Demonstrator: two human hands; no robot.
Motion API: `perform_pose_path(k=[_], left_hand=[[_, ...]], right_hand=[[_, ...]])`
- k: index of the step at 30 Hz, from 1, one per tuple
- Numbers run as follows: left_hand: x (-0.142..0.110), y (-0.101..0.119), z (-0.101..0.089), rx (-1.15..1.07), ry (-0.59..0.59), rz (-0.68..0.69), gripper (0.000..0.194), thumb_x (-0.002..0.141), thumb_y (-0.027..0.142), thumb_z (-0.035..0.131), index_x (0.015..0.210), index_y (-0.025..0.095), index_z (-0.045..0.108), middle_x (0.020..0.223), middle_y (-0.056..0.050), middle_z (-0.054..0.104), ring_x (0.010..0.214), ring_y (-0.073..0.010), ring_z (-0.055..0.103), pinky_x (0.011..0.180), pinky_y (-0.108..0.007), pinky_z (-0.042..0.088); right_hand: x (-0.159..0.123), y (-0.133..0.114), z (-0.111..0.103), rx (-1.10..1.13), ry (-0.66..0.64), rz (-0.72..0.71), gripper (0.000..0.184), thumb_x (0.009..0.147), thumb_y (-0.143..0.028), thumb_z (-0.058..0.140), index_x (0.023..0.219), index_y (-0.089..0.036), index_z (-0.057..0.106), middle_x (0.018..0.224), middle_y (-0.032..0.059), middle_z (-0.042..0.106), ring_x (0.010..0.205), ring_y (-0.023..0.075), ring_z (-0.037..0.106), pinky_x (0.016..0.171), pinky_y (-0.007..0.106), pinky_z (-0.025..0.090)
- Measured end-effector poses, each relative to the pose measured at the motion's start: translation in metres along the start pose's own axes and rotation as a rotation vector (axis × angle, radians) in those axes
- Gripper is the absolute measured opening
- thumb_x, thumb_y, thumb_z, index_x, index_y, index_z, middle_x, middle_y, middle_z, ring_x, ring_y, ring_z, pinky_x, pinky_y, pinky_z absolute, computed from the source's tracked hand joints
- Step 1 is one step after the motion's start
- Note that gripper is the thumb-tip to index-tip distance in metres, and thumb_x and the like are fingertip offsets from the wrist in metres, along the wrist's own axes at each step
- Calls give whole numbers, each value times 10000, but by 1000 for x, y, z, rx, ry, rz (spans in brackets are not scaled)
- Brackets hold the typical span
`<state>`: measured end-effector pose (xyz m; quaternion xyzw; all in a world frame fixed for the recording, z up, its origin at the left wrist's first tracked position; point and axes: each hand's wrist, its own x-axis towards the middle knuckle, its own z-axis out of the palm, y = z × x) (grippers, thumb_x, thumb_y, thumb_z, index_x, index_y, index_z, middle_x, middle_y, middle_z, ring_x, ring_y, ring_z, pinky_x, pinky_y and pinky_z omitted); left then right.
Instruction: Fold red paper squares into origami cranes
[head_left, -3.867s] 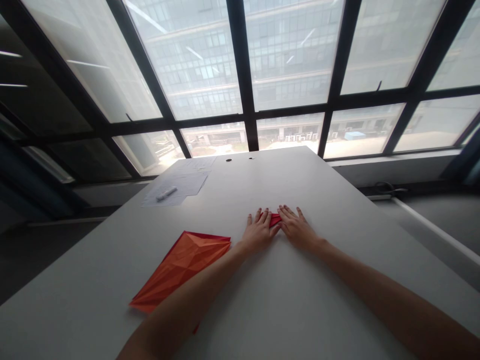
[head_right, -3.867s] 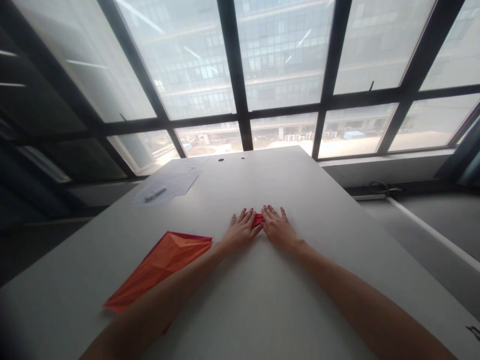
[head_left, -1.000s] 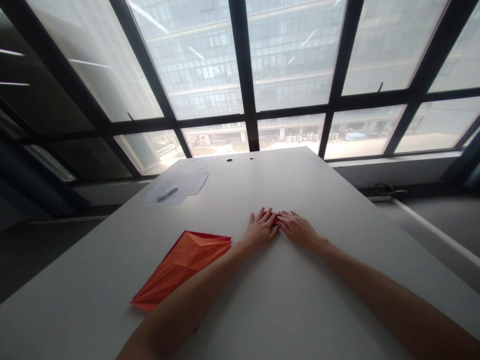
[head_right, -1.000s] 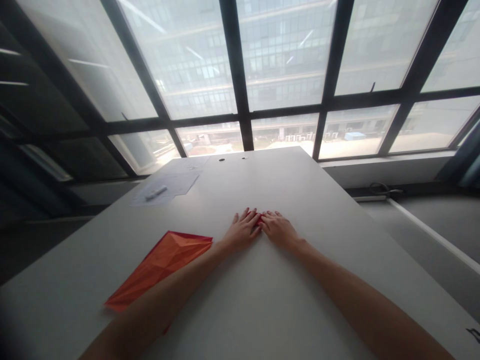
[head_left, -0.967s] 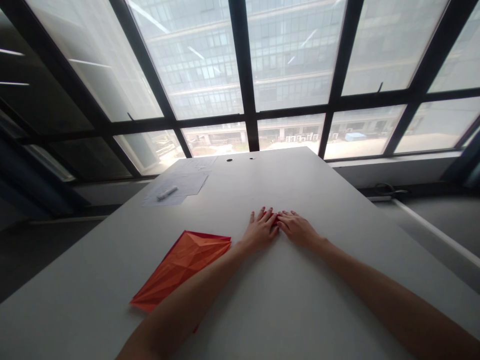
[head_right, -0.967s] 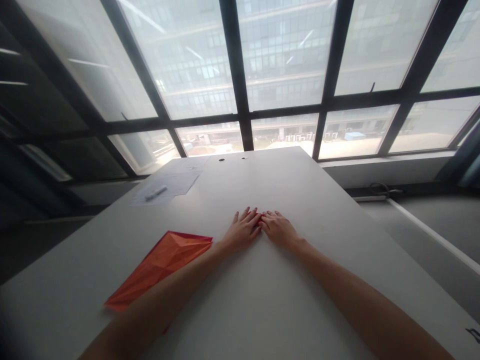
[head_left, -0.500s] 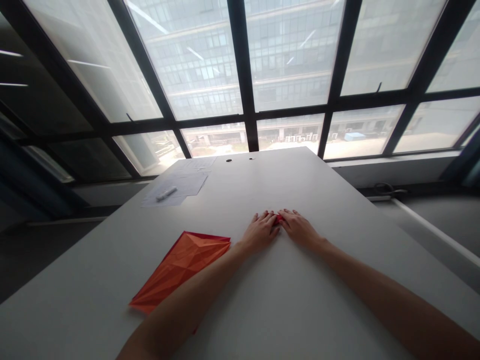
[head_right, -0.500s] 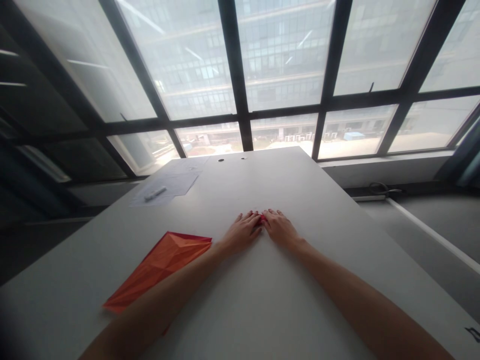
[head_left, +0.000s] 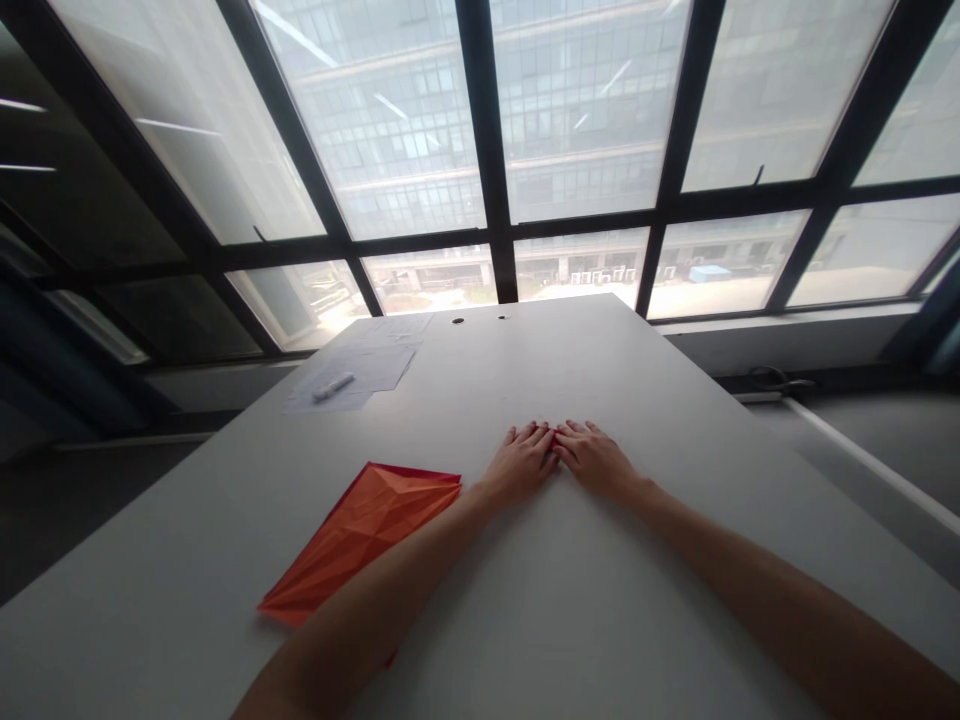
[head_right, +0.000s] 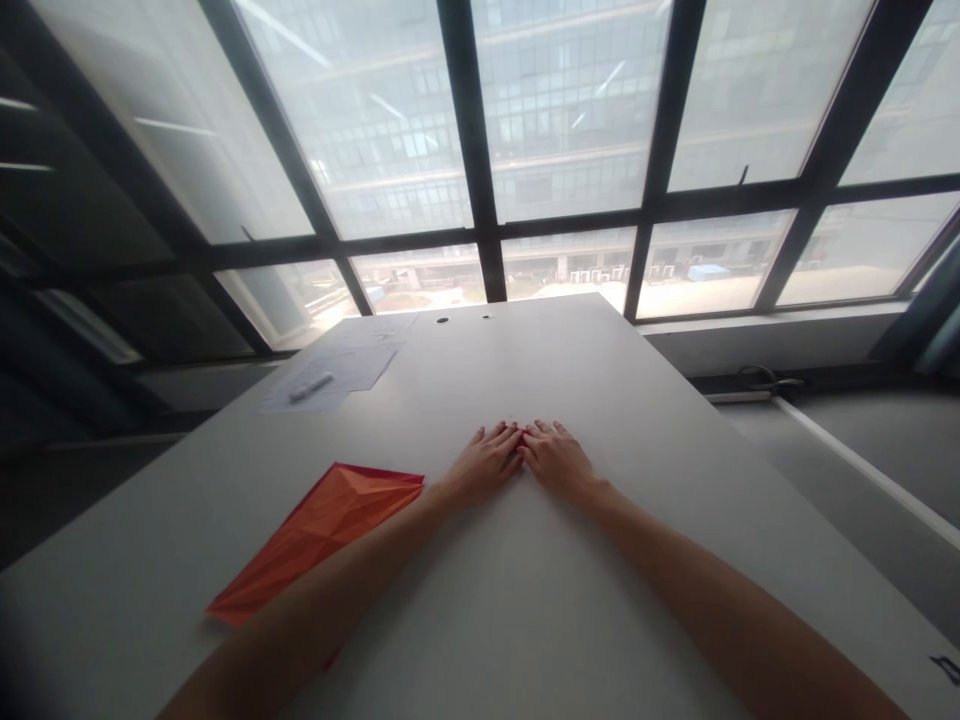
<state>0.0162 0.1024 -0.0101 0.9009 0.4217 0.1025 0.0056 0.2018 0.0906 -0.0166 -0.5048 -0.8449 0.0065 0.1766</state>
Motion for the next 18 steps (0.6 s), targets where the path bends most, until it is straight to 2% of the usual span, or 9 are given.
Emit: perform_pose_path(k=[7, 12, 18], left_hand=[[-1, 4, -6, 101, 54, 34, 460, 1017, 399, 306, 1416, 212, 441, 1501, -109, 450, 1437, -271, 316, 1168, -513, 258], [-1, 5, -9, 62, 43, 59, 430, 1016, 366, 321, 1387, 210, 472, 1464, -103, 494, 1404, -246, 376, 1183, -476, 237], [0, 6, -10, 7, 19, 44, 446, 1012, 353, 338, 1415, 191, 442, 1479, -110, 477, 1397, -237, 392, 1182, -438, 245]], right_hand=[[1, 0, -2, -15, -13, 1, 416, 1029, -311, 338, 1338, -175, 582, 1414, 109, 557, 1354, 238, 464, 1147, 433, 298], [2, -1, -3, 14, -14, 15, 412, 1029, -312, 331, 1314, -189, 603, 1402, 110, 569, 1338, 230, 484, 1150, 423, 299], [1, -1, 0, 42, -25, 38, 472, 1024, -346, 341, 1425, -147, 493, 1464, 131, 499, 1372, 222, 445, 1164, 393, 291]])
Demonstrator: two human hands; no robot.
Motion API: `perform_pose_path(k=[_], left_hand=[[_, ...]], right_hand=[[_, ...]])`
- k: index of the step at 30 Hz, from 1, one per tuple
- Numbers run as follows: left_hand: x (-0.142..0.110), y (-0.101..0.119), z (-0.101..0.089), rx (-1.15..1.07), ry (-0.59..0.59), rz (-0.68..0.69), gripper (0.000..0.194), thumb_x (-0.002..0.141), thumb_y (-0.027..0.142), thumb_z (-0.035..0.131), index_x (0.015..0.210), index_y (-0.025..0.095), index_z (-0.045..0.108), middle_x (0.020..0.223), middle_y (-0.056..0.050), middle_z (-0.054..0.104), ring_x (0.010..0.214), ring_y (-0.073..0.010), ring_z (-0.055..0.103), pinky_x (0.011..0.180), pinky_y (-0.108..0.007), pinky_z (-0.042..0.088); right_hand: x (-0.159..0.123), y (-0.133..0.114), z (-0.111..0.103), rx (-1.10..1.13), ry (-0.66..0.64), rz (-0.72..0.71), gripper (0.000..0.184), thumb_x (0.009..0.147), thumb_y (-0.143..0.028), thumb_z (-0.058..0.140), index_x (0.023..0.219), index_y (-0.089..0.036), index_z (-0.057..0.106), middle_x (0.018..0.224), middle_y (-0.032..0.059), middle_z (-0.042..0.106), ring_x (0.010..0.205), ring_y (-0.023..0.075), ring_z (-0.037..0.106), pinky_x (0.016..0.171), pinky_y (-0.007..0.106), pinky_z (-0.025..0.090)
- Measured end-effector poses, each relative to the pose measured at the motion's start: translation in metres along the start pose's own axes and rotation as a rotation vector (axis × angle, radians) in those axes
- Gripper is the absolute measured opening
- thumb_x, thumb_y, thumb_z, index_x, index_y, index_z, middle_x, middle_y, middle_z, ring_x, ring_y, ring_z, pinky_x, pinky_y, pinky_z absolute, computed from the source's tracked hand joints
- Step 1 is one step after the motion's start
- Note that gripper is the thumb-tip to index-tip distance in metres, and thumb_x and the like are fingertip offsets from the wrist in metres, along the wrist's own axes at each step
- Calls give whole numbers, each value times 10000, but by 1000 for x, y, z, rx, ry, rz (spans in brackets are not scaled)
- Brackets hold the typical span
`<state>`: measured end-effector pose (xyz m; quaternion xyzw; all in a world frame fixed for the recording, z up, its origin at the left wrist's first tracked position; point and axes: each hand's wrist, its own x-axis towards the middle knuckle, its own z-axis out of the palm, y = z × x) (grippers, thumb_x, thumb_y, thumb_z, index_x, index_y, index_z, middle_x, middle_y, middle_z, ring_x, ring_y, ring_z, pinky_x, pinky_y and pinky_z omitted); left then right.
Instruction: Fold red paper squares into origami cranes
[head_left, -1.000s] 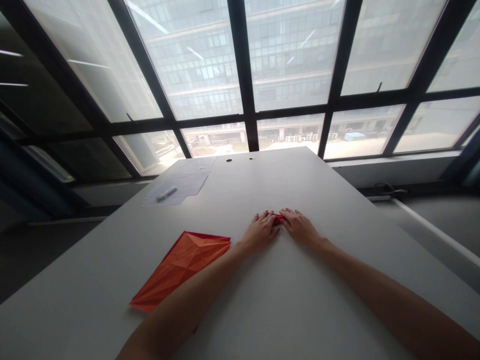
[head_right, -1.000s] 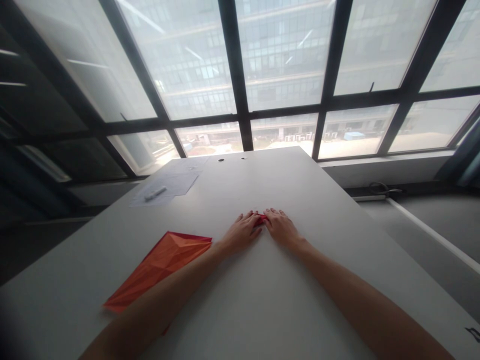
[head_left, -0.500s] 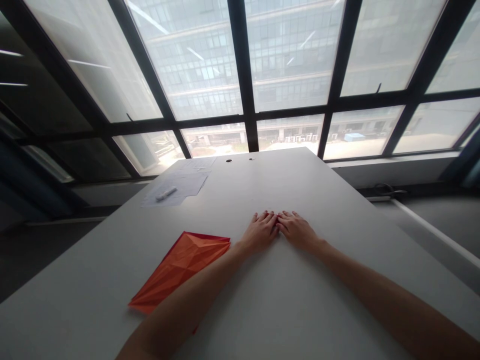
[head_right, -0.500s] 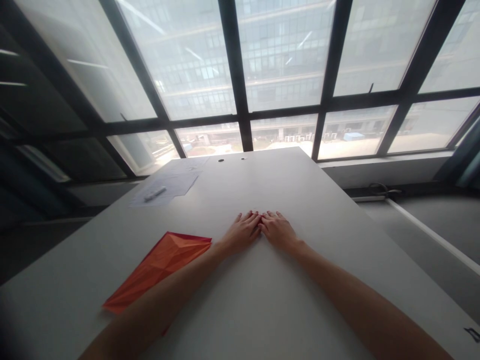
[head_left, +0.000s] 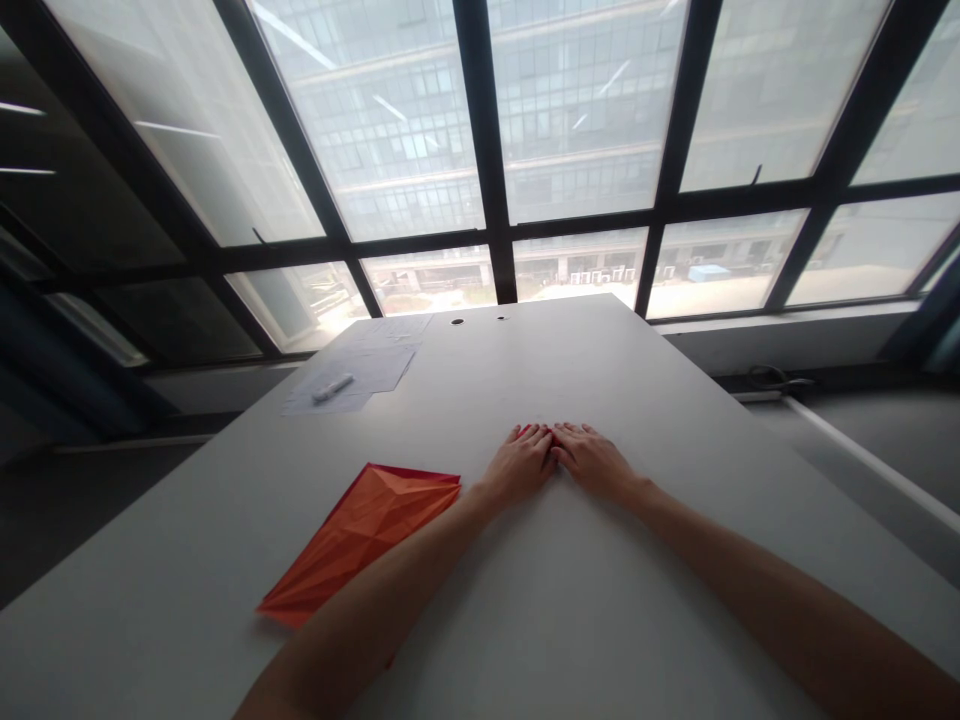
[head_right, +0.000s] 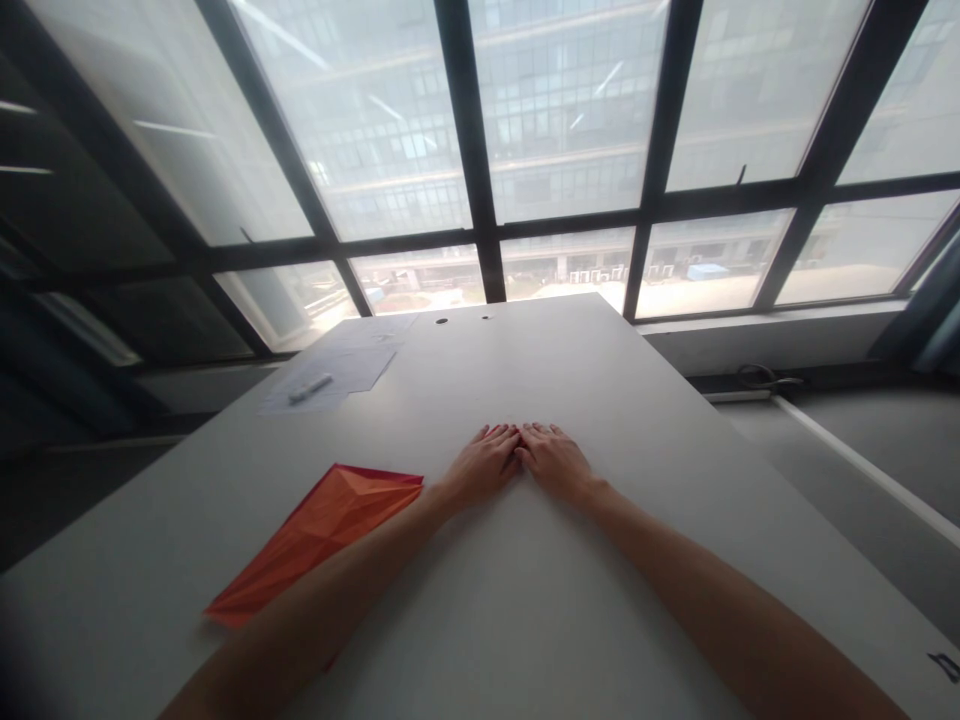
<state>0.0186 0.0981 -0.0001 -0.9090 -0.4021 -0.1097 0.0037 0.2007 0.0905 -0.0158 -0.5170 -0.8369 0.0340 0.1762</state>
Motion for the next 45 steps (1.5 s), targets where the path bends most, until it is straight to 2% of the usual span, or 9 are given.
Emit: perform_pose_path(k=[6, 13, 19, 26, 32, 34, 38, 41, 45], left_hand=[[-1, 1, -1, -23, 15, -4, 410, 992, 308, 384, 1382, 193, 443, 1427, -101, 526, 1363, -222, 427, 1182, -421, 247], [0, -1, 3, 1, -11, -1, 456, 1009, 340, 341, 1431, 184, 412, 1495, -117, 459, 1403, -237, 386, 1181, -446, 237], [0, -2, 5, -2, -5, -12, 447, 1010, 362, 332, 1403, 184, 446, 1489, -112, 469, 1409, -231, 383, 1189, -442, 228], [-1, -1, 3, -17, -20, -36, 410, 986, 374, 384, 1343, 202, 486, 1463, -115, 494, 1419, -237, 370, 1197, -465, 222], [-2, -2, 4, -2, -7, -39, 411, 989, 385, 372, 1343, 198, 467, 1570, -123, 342, 1471, -256, 270, 1196, -524, 194], [-2, -3, 6, -11, -11, -49, 412, 989, 395, 373, 1342, 201, 459, 1578, -126, 326, 1474, -259, 264, 1195, -538, 186], [-2, -4, 8, -58, -42, -88, 431, 1006, 417, 319, 1383, 229, 408, 1564, -117, 355, 1472, -241, 272, 1180, -556, 210], [-2, -4, 9, -60, -50, -96, 460, 1008, 413, 305, 1429, 235, 359, 1575, -113, 336, 1478, -241, 254, 1177, -567, 204], [-2, -4, 9, -33, -54, -96, 531, 1006, 439, 287, 1492, 226, 299, 1590, -115, 305, 1477, -269, 251, 1171, -578, 203]], right_hand=[[-1, 1, 3, -27, -13, -37, 460, 1035, -332, 311, 1406, -148, 510, 1468, 127, 498, 1379, 225, 436, 1157, 409, 292], [-4, -3, 0, -104, 6, -47, 458, 1041, -334, 291, 1365, -137, 547, 1436, 149, 529, 1353, 252, 461, 1145, 447, 286], [-4, -3, -1, -109, 41, 16, 476, 1041, -363, 271, 1312, -144, 595, 1378, 149, 582, 1304, 251, 507, 1137, 411, 291], [-3, -5, -6, -115, 60, 176, 511, 1041, -365, 233, 1198, -133, 661, 1280, 186, 637, 1210, 268, 571, 1119, 424, 300], [-3, -5, -6, -111, 69, 180, 483, 1035, -336, 259, 1188, -129, 668, 1273, 189, 643, 1205, 276, 580, 1121, 436, 309], [-2, -4, -4, -96, 82, 160, 463, 1031, -332, 285, 1249, -128, 640, 1331, 179, 610, 1264, 269, 544, 1132, 428, 305], [-2, -2, 1, -31, 41, 22, 468, 1023, -338, 336, 1414, -144, 504, 1474, 138, 486, 1387, 231, 424, 1160, 407, 288], [-3, -1, 4, -35, -6, -11, 467, 1027, -333, 328, 1425, -151, 491, 1482, 138, 476, 1399, 234, 409, 1164, 444, 275], [-3, 2, 6, -69, -3, -41, 470, 1033, -333, 309, 1423, -141, 488, 1480, 147, 474, 1398, 241, 410, 1165, 462, 265]])
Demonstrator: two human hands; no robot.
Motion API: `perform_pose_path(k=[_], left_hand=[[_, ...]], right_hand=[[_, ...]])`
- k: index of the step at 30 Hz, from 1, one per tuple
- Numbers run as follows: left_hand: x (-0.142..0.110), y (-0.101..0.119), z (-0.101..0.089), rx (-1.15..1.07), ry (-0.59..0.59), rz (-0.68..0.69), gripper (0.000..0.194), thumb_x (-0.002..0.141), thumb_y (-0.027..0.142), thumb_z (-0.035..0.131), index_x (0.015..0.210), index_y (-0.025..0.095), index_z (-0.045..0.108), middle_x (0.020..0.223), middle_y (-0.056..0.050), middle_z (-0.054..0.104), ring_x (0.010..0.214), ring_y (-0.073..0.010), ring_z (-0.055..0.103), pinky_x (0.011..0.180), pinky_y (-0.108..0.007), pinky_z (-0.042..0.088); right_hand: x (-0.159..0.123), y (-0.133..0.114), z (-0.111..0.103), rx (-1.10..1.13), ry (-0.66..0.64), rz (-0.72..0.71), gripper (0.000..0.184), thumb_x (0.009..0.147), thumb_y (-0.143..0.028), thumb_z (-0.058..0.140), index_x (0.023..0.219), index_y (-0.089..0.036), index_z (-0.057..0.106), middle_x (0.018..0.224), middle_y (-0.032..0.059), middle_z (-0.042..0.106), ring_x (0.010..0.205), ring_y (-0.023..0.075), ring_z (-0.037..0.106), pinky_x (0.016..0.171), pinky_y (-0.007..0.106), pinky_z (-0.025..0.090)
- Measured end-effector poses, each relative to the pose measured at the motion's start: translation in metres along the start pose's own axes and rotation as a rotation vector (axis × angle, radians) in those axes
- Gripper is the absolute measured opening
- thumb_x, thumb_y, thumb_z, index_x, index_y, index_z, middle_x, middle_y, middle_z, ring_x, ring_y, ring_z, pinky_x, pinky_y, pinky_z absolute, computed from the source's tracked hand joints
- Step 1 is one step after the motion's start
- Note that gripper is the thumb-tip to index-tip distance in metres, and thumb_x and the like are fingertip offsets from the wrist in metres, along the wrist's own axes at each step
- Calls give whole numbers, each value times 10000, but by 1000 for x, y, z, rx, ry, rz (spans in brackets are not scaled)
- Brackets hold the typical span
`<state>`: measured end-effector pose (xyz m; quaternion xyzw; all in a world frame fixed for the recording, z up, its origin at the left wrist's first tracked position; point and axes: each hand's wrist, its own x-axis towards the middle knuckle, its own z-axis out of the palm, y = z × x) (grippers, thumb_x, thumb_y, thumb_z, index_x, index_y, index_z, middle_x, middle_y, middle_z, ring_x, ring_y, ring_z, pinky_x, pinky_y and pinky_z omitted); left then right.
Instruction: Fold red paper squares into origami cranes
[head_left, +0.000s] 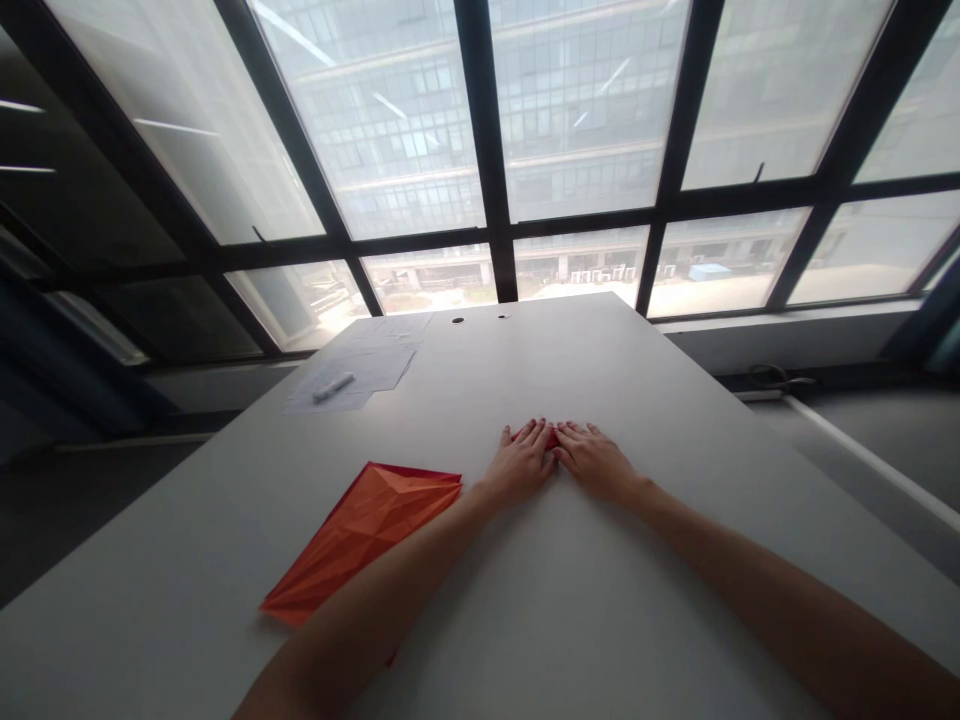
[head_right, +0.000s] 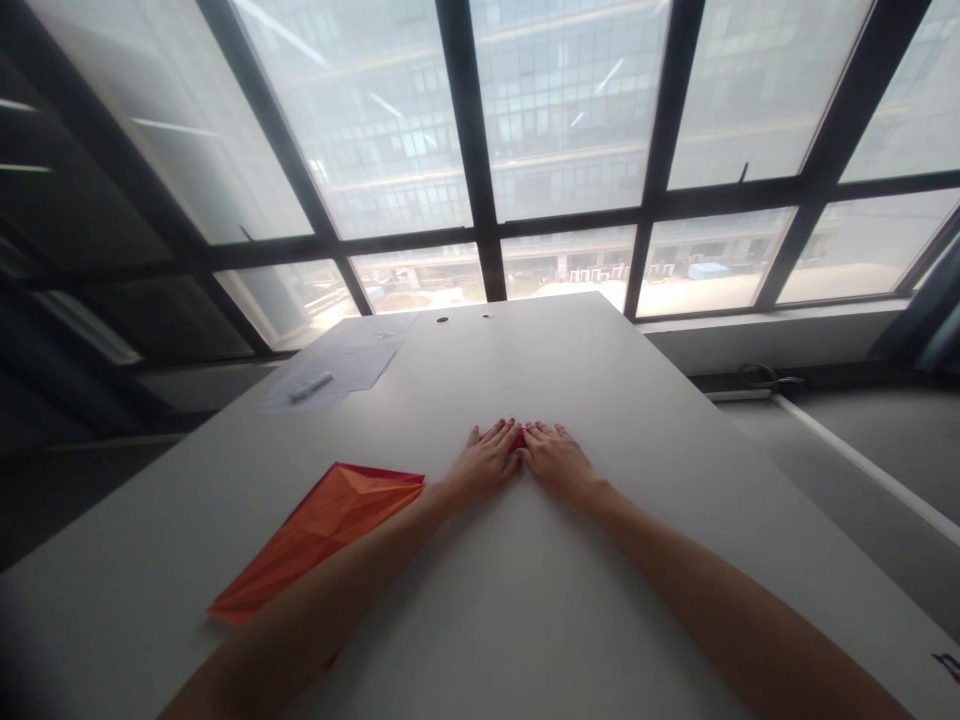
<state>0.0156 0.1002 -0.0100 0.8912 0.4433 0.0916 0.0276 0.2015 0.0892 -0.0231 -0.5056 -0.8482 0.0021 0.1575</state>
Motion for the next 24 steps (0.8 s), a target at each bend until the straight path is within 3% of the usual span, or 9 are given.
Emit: perform_pose_path(k=[6, 14, 18, 24], left_hand=[[-1, 2, 2, 81, 60, -58, 583, 980, 480, 324, 1482, 187, 373, 1553, -152, 366, 1459, -314, 281, 1174, -590, 167], [-1, 2, 8, 100, 102, -157, 679, 953, 558, 344, 1495, 149, 353, 1534, -193, 382, 1465, -329, 264, 1176, -580, 171], [-1, 1, 5, 99, 81, -80, 663, 972, 504, 335, 1515, 125, 298, 1587, -167, 287, 1488, -302, 208, 1184, -572, 170], [0, 0, 2, 130, 85, 18, 524, 995, 402, 337, 1459, 166, 395, 1538, -121, 403, 1448, -255, 313, 1191, -505, 218]], right_hand=[[0, 0, -1, -29, -1, -14, 468, 1035, -320, 295, 1416, -136, 496, 1473, 153, 481, 1393, 236, 416, 1158, 448, 275], [0, 0, 0, -6, 9, 0, 463, 1031, -326, 314, 1411, -142, 504, 1474, 147, 485, 1388, 227, 423, 1158, 422, 274], [1, 0, 0, -8, 4, -3, 461, 1033, -327, 309, 1412, -147, 501, 1472, 145, 488, 1391, 225, 418, 1158, 425, 273], [1, 0, 1, -37, 0, -4, 469, 1039, -339, 286, 1402, -140, 507, 1466, 144, 496, 1382, 245, 428, 1150, 447, 287]])
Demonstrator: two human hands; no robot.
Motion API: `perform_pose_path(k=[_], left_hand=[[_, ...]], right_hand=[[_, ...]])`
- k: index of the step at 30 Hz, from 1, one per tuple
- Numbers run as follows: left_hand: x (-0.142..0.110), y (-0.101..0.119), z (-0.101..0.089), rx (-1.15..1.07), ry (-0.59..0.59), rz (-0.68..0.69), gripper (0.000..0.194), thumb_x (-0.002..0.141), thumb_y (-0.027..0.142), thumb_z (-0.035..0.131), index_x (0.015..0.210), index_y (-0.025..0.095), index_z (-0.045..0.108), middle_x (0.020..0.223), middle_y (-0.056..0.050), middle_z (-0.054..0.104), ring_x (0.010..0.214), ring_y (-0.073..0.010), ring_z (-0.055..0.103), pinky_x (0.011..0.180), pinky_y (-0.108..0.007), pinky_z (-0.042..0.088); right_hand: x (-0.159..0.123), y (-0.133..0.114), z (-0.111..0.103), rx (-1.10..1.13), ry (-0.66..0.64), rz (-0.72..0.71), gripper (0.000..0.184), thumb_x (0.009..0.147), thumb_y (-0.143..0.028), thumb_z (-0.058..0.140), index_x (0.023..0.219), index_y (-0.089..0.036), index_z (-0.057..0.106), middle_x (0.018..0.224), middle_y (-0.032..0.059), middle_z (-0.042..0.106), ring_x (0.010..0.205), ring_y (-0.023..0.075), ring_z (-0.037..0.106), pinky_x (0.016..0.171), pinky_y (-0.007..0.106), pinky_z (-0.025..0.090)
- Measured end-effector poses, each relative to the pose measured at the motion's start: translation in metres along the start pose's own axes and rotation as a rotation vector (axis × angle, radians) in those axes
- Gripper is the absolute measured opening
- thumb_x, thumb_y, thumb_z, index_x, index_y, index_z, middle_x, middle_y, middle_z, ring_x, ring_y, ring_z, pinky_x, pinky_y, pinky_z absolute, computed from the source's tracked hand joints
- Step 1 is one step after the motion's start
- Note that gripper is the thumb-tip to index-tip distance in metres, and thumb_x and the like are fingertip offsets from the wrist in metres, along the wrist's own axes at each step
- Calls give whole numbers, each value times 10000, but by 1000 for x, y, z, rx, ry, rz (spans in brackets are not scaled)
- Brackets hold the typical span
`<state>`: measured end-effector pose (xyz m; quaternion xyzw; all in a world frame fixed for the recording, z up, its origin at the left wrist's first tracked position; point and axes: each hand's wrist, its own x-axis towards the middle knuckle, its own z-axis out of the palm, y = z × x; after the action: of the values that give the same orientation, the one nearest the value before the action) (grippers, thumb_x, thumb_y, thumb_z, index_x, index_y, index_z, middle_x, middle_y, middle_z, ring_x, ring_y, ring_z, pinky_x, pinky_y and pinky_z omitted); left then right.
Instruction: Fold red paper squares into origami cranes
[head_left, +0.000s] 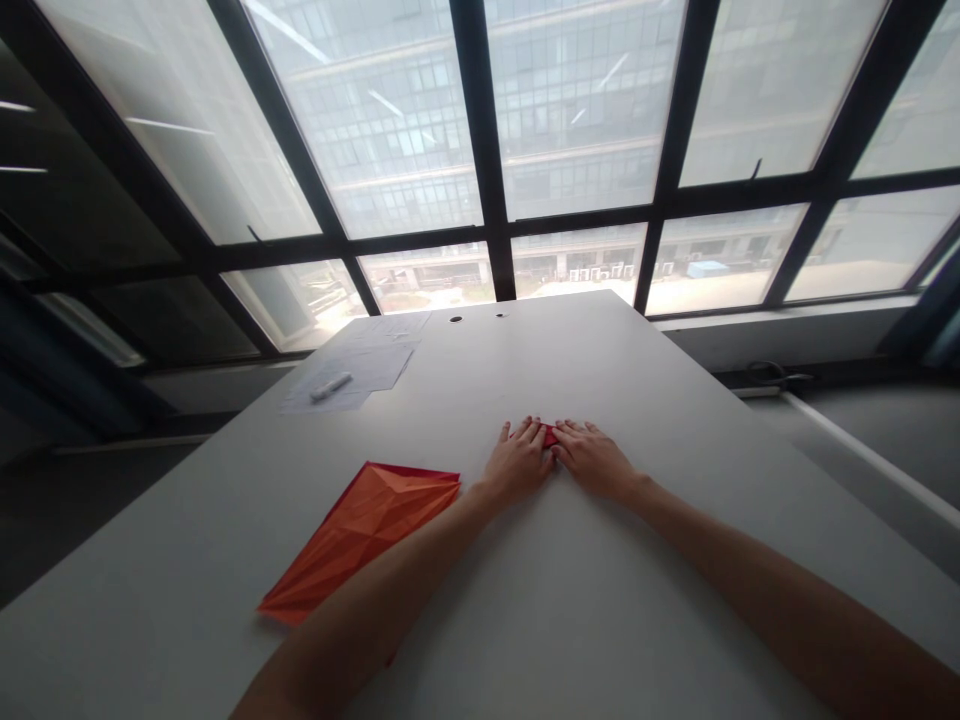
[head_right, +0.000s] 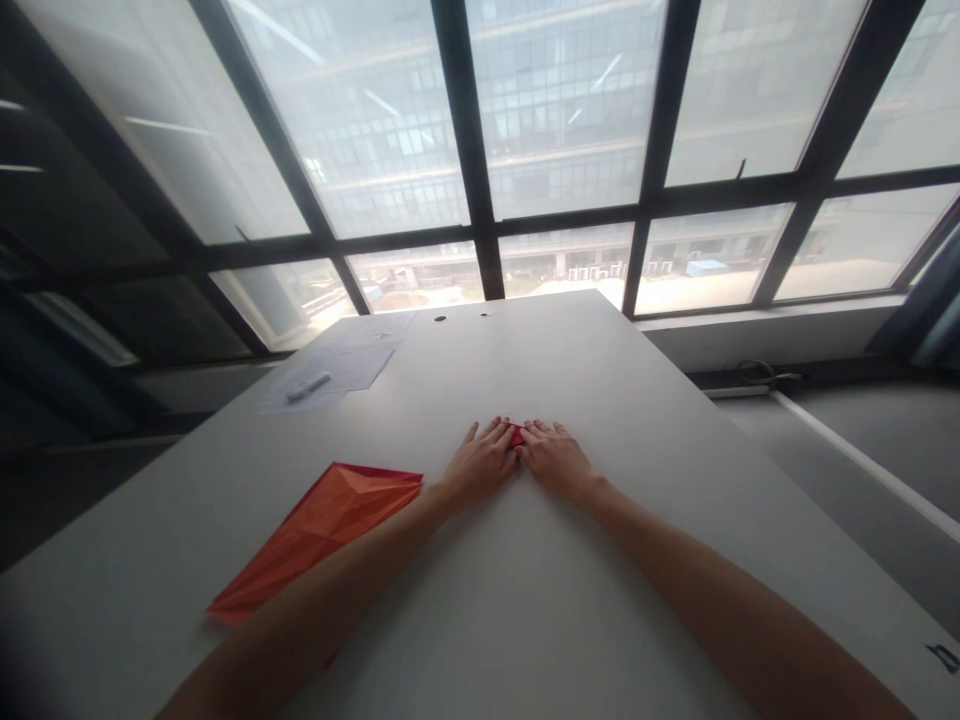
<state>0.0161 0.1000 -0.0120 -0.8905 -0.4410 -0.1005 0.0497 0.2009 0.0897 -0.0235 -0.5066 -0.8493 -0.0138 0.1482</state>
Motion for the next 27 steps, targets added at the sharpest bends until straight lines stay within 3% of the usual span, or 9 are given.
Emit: perform_pose_path(k=[8, 14, 18, 27], left_hand=[[0, 3, -3, 8, 33, 7, 474, 986, 375, 366, 1391, 154, 476, 1457, -140, 500, 1402, -258, 384, 1186, -478, 233], [0, 2, -1, -26, 0, -48, 563, 978, 459, 358, 1468, 186, 392, 1606, -85, 274, 1507, -279, 136, 1204, -526, 153], [0, 0, 1, -78, -88, -104, 636, 983, 521, 289, 1525, 188, 294, 1605, -86, 275, 1502, -281, 163, 1193, -548, 169], [1, -2, 1, -91, -125, -111, 668, 982, 541, 261, 1542, 177, 255, 1617, -94, 236, 1501, -276, 174, 1198, -524, 172]], right_hand=[[0, -1, -1, -12, 5, -16, 455, 1041, -323, 282, 1380, -143, 525, 1463, 144, 500, 1374, 247, 438, 1145, 450, 292], [1, -1, -2, -7, 1, -16, 459, 1037, -311, 288, 1392, -126, 511, 1459, 156, 501, 1381, 249, 428, 1153, 468, 267], [1, -1, -3, -7, -4, -19, 462, 1035, -303, 282, 1399, -128, 507, 1461, 158, 498, 1379, 244, 432, 1158, 472, 257], [-2, -1, 3, -27, 4, -1, 533, 1033, -342, 259, 1452, -67, 440, 1497, 170, 444, 1419, 233, 379, 1192, 429, 217]])
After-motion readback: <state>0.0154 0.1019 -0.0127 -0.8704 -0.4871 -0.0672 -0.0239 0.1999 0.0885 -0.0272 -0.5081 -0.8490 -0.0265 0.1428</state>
